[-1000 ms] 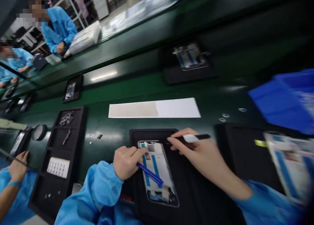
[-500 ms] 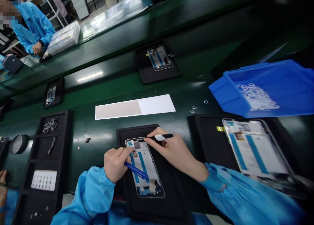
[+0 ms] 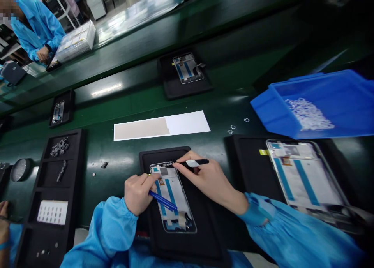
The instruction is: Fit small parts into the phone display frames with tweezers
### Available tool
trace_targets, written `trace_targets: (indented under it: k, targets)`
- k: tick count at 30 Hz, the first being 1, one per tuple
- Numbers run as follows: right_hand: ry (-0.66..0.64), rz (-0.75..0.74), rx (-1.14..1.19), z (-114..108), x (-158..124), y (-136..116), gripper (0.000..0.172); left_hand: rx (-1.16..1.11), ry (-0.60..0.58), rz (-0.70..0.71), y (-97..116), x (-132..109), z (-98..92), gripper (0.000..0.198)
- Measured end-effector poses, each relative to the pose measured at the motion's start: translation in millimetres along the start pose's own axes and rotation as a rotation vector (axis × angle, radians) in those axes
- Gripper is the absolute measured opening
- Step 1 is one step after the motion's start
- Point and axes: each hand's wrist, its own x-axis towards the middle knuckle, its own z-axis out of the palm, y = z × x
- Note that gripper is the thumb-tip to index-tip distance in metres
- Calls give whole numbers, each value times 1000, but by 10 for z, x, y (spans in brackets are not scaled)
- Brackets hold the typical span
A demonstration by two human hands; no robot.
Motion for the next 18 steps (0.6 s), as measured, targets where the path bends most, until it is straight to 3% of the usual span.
trace_targets:
  k: [5,9,14,18]
  targets:
    - [11,-33,14,13,15,-5,33,6,8,1,10,21,26,28]
    - [67,78,161,-69,39,-41,30,-8,-1,-106,21,-73,-141,29]
    - [255,388,558,-56,-110,-59,37,-86,-165,-409,140,-621,-416,49]
    - [321,463,669,114,-259,-83,41,-232,-323,-468,383,-1122,-250,82]
